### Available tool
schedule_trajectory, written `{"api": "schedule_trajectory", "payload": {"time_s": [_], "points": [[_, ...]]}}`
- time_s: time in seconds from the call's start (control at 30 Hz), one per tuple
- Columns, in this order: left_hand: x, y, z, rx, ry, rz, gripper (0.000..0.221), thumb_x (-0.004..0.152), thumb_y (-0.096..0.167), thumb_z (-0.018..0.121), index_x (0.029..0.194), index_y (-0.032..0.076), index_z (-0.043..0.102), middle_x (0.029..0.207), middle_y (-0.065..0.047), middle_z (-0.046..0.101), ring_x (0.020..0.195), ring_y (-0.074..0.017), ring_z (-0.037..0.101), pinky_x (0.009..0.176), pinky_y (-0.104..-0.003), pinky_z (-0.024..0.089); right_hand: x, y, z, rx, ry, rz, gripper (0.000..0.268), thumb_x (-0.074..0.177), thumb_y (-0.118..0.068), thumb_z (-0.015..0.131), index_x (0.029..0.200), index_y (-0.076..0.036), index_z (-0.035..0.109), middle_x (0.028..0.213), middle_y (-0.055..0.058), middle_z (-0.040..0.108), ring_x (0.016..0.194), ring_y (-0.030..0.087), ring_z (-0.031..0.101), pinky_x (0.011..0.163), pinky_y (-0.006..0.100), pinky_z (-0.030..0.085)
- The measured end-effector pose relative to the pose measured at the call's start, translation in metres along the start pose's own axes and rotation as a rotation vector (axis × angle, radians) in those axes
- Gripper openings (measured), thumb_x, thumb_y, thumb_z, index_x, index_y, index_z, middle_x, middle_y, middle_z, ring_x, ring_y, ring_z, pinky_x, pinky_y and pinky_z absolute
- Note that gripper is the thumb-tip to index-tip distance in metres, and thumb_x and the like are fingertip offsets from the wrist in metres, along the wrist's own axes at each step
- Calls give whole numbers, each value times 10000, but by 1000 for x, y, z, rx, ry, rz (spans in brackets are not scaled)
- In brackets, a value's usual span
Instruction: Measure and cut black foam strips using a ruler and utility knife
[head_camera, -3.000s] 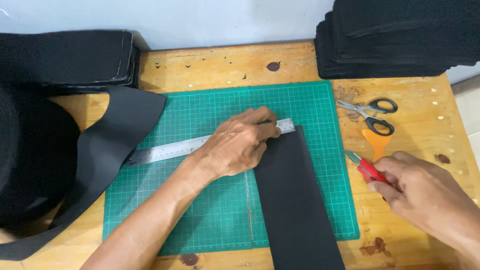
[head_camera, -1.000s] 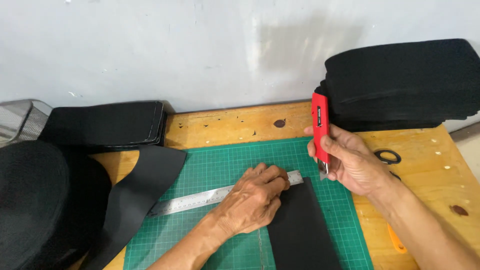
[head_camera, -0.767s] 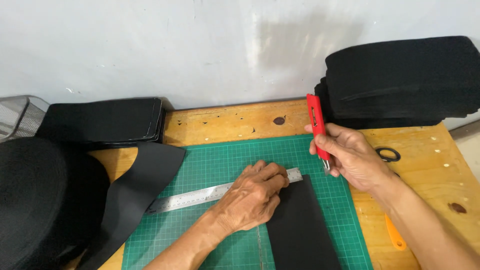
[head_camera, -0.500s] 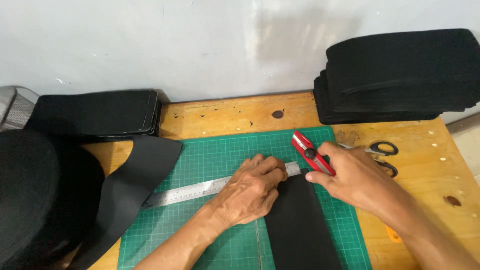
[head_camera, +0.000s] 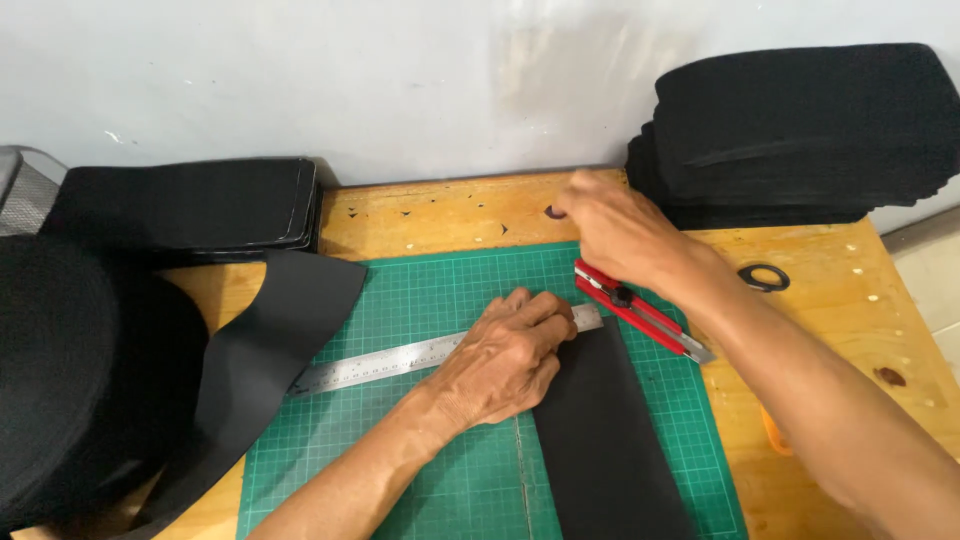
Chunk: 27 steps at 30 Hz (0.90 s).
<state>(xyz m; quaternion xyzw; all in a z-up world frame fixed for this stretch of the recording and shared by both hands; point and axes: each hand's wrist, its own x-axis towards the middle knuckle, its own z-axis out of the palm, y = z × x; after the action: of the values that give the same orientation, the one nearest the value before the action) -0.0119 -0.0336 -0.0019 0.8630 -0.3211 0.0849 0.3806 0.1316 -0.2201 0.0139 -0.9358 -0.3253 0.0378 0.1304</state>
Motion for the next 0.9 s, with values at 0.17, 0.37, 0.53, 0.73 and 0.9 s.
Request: {"api": "schedule_trajectory", "payload": {"time_s": [0.17, 0.37, 0.53, 0.73, 0.9], "points": [[-1, -3, 4, 5, -12, -2, 67, 853, 128, 596, 827, 124, 535, 965, -60, 522, 881, -325, 538, 738, -425, 460, 23, -9, -1, 31, 50, -73, 419, 868, 52, 534, 1253, -82, 630, 1165, 118, 576, 1074, 396, 607, 908, 510, 535], [-4, -8, 7, 26, -27, -12, 71, 854, 151, 611, 846, 127, 545, 966, -51, 505, 900, -324, 535, 760, -440, 462, 32, -46, 1, 104, -35, -160, 373, 843, 54, 562, 1169, -82, 682, 1142, 131, 641, 1077, 381, 641, 868, 522, 536], [-3, -5, 4, 48, -23, -18, 67, 844, 153, 607, 837, 135, 542, 978, -44, 502, 892, -321, 535, 746, -431, 467, 54, -58, 10, 155, 33, -127, 383, 897, 66, 515, 1210, -76, 684, 1090, 146, 614, 994, 386, 629, 811, 510, 531], [-8, -10, 12, 64, -9, -10, 74, 849, 157, 614, 866, 122, 551, 998, -64, 515, 926, -351, 550, 749, -455, 468, 77, -84, 25, -119, 48, -196, 434, 797, 23, 549, 1183, -132, 673, 1232, 82, 570, 1082, 339, 556, 798, 499, 478], [-2, -2, 4, 38, -12, -22, 81, 857, 137, 599, 919, 86, 607, 1021, -113, 576, 982, -411, 598, 791, -499, 488, 100, -106, 42, -187, -38, -265, 364, 808, -42, 639, 1163, -108, 686, 1290, 62, 547, 1095, 314, 509, 819, 471, 484]]}}
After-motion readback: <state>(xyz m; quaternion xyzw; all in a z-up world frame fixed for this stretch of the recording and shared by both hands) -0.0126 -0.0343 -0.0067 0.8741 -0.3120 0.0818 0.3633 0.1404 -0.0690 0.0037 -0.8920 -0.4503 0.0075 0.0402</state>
